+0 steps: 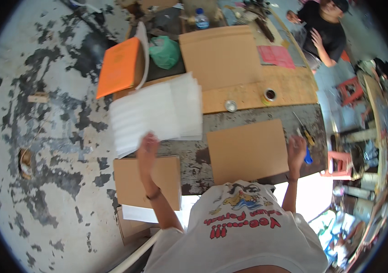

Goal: The person applies glue from a container onto cardboard pieces by hand, attaches foam sheets to the cardboard pieces, and stacks the assembled pieces.

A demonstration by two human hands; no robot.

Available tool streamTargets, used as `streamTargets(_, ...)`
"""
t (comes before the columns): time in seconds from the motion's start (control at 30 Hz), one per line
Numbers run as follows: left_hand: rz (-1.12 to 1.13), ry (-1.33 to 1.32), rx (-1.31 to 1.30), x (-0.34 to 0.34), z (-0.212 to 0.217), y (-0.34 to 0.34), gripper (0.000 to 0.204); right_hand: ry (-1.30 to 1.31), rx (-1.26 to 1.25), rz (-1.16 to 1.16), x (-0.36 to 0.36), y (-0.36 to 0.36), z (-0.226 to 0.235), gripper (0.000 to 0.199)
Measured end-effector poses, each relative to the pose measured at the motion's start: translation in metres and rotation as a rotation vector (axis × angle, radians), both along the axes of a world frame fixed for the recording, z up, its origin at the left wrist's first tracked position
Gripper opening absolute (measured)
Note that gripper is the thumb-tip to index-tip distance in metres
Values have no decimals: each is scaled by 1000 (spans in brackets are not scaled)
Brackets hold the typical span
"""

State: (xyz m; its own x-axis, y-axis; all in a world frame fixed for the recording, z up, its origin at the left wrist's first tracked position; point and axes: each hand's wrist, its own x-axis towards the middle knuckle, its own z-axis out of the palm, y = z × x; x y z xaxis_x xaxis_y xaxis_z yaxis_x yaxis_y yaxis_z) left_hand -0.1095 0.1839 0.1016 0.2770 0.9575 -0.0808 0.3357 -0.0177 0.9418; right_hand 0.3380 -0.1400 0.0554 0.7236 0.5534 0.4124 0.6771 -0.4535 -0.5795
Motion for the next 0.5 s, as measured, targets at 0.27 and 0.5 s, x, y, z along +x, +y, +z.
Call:
streamTargets(0.27, -466, 746, 264, 91, -96, -187, 125, -224, -140, 270, 50, 158, 19, 50)
streamTargets(0.5, -448, 652, 350, 88, -85, -169, 129, -230, -437, 281, 74, 180, -6, 59)
